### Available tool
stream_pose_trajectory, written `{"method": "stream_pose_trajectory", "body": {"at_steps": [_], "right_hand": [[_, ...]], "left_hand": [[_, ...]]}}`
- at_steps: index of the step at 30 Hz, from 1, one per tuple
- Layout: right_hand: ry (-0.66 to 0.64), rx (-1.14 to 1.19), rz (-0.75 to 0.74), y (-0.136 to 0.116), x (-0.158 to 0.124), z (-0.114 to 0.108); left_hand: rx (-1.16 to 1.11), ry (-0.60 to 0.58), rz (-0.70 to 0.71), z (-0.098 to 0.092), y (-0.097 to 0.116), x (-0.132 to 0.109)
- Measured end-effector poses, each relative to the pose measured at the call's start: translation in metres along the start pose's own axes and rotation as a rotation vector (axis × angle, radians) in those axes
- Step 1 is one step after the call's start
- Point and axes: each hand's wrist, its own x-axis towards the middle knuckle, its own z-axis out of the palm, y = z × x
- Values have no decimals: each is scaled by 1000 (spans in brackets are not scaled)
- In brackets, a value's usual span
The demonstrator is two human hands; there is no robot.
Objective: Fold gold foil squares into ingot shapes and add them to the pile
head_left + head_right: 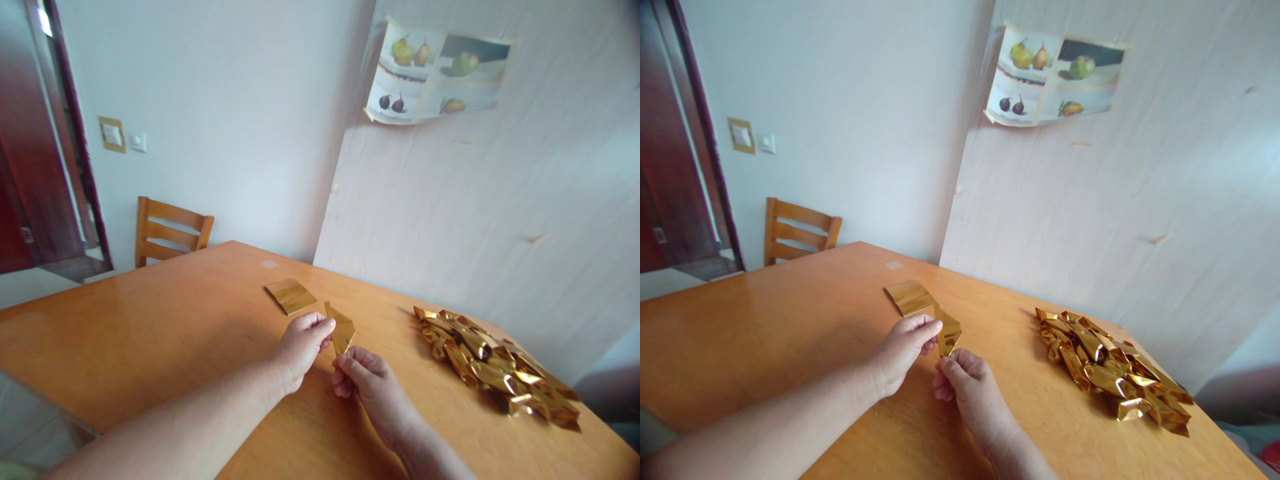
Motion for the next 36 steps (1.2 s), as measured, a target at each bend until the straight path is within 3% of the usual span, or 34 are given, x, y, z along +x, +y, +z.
{"method": "stream_pose_trajectory", "body": {"at_steps": [21, 36], "right_hand": [[-72, -84, -24, -1, -2, 0], [-68, -115, -8, -2, -4, 2]], "left_hand": [[-93, 78, -37, -6, 3, 9], [-175, 228, -168, -10, 7, 18]]}}
